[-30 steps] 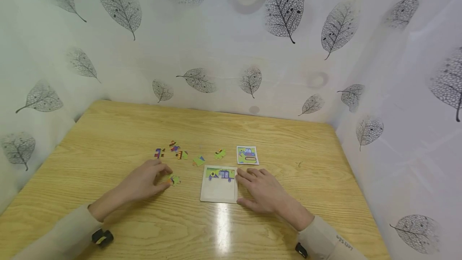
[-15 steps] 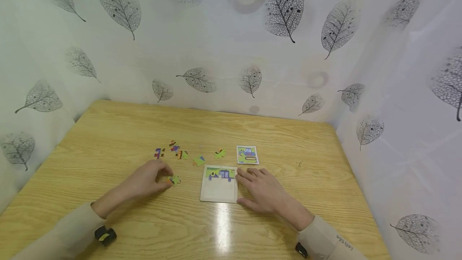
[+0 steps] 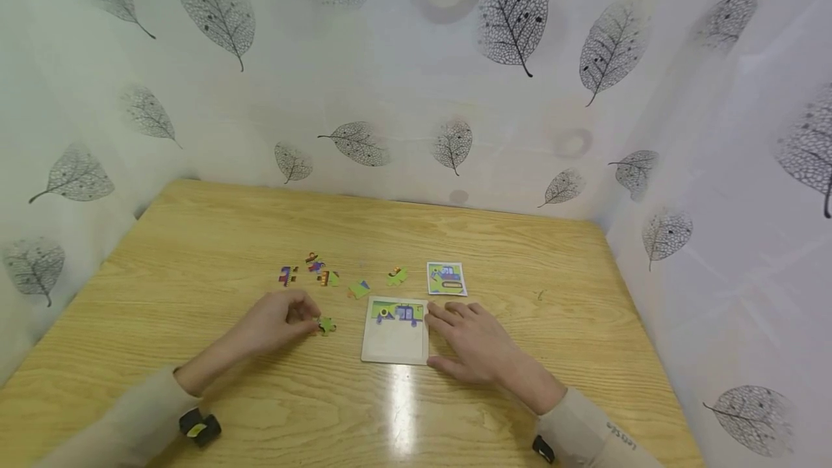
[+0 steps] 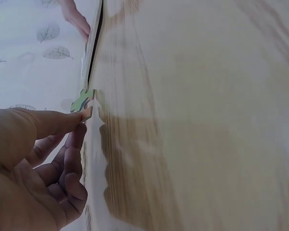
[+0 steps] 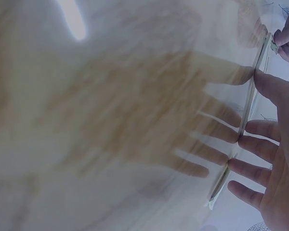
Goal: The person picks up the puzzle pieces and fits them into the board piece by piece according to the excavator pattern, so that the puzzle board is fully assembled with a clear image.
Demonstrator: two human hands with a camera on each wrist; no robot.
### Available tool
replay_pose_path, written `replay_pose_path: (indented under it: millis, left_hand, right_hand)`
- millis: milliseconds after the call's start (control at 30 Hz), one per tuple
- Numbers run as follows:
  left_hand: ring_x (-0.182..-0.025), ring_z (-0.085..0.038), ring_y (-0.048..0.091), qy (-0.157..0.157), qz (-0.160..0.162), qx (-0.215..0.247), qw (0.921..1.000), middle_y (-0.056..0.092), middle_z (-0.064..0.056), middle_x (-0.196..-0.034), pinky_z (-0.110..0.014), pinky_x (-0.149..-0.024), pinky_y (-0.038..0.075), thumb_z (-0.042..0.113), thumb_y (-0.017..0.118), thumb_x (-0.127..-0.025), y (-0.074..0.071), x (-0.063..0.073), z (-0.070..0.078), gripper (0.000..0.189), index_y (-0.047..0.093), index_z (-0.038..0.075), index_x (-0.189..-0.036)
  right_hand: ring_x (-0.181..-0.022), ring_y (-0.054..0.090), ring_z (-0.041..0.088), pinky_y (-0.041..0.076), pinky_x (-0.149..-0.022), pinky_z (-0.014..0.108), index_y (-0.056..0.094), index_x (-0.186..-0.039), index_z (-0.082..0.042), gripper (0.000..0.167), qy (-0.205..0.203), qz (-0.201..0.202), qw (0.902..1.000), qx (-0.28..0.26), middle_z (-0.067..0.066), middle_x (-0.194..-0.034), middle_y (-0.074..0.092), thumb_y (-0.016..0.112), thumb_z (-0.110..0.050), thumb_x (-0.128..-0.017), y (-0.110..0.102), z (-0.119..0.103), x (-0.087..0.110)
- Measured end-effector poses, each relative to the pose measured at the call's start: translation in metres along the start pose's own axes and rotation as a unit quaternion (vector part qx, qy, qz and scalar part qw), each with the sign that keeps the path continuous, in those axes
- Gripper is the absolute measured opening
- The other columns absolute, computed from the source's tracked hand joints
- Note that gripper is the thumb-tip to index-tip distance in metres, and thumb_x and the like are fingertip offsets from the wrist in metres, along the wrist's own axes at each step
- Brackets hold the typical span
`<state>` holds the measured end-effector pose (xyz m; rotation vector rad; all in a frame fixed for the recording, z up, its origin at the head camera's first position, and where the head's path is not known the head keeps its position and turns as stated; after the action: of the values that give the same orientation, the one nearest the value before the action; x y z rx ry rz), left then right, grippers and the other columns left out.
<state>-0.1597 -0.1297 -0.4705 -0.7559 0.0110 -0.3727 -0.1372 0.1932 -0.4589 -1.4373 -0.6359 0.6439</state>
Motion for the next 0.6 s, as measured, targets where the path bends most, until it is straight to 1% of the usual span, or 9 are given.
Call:
replay_pose_path:
  millis: [33,200,300,367,600]
  left_hand:
    - [-0.083,-0.007,0.063,-0.003,0.001,0.008,1.0,0.072,0.004,-0.091,-0.021,-0.075,0.054,0.014,0.077,-0.093,0.002,-0.001,0.001,0.009,0.074,0.013,-0.101]
    - [-0.08,-0.007,0.063,0.016,0.006,0.041,0.999,0.074,0.002,-0.092,-0.021,-0.072,0.054,0.015,0.078,-0.093,0.01,-0.003,0.012,0.009,0.075,0.012,-0.101]
    - [-0.079,-0.008,0.063,0.021,0.003,0.064,0.9977,0.075,0.0,-0.093,-0.021,-0.072,0.054,0.016,0.077,-0.093,0.015,-0.004,0.018,0.01,0.075,0.011,-0.102]
    - [-0.079,-0.008,0.063,0.022,0.003,0.071,0.9972,0.074,0.0,-0.094,-0.021,-0.071,0.054,0.017,0.077,-0.093,0.019,-0.005,0.022,0.011,0.075,0.011,-0.102]
    - [-0.08,-0.008,0.062,0.031,-0.001,0.071,0.997,0.073,0.002,-0.092,-0.021,-0.073,0.053,0.015,0.078,-0.092,0.031,-0.014,0.035,0.009,0.075,0.012,-0.1]
  right_hand:
    - [-0.137,0.061,0.032,0.053,-0.11,0.052,0.057,-0.151,-0.015,0.069,0.0,0.0,1.0,0.001,0.006,-0.157,0.059,0.062,-0.061,-0.099,0.0,0.0,0.0]
    - [-0.136,0.061,0.031,0.053,-0.109,0.051,0.057,-0.151,-0.015,0.07,-0.003,0.002,1.0,0.005,0.006,-0.156,0.059,0.061,-0.062,-0.099,-0.002,0.0,-0.001]
    - [-0.135,0.062,0.031,0.054,-0.109,0.051,0.058,-0.151,-0.014,0.071,-0.006,0.004,1.0,0.007,0.006,-0.156,0.06,0.061,-0.063,-0.099,-0.002,0.0,-0.001]
    - [-0.135,0.062,0.031,0.054,-0.108,0.051,0.058,-0.15,-0.014,0.071,-0.006,0.007,0.9999,0.008,0.006,-0.155,0.06,0.06,-0.063,-0.099,-0.002,-0.001,-0.001]
    - [-0.135,0.062,0.031,0.054,-0.108,0.051,0.059,-0.149,-0.014,0.072,-0.008,0.014,0.9998,0.009,0.006,-0.154,0.061,0.058,-0.066,-0.099,-0.002,-0.001,-0.002]
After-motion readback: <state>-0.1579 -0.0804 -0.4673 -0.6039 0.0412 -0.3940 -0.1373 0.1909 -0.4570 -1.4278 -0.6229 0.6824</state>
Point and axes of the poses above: each hand's wrist, its own x-axis away from the middle knuckle, its own y-axis out of the palm, z = x × y, the point moved 6 cm from there along -x, towards the middle knuckle
